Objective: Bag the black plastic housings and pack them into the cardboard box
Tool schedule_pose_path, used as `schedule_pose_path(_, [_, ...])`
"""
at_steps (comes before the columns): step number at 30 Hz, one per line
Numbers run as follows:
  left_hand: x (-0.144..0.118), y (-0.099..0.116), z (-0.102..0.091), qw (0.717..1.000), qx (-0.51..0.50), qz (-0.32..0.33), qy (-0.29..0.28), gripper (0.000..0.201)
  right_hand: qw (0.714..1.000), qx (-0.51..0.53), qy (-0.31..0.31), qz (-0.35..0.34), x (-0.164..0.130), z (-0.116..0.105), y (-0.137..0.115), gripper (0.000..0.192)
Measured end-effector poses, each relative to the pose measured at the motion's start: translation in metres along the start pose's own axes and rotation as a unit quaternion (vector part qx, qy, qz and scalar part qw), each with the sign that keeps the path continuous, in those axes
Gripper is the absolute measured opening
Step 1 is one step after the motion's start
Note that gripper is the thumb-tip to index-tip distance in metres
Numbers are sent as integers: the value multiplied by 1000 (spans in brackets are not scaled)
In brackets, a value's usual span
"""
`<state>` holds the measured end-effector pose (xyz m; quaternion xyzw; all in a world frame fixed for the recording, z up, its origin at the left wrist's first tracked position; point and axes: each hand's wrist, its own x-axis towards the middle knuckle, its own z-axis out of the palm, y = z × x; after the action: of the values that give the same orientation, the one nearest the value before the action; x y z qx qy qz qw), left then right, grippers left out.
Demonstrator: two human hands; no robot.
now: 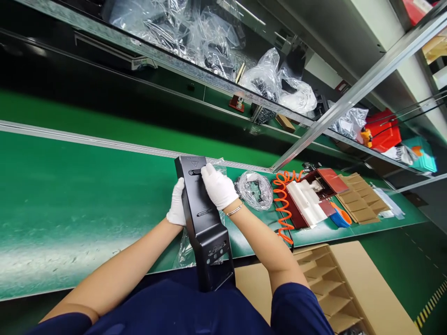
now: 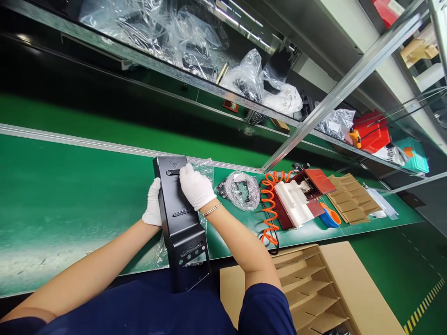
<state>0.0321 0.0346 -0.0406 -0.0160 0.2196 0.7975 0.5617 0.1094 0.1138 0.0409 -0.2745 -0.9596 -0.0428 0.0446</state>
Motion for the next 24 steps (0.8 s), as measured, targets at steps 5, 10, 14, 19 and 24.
schedule_pose_path(5, [1,1,-6,1000,1,5,-25,55,947,299,53,101,14,8,11,44])
schedule_pose_path(10, [1,0,-10,1000,9,13,-7,57,795,580,-70,162,34,10,6,39])
schedule_pose_path(14, [-2,2,-11,1000,13,16,5,56,684,707,-96,151,38,14,4,34])
schedule_pose_path(19, [-8,2,-10,999,4,40,16,40,632,759,-94,123,35,16,2,46])
schedule_pose_path(24, [-8,0,-15,1000,-1,15,21,30,639,754,-77,132,28,24,0,39])
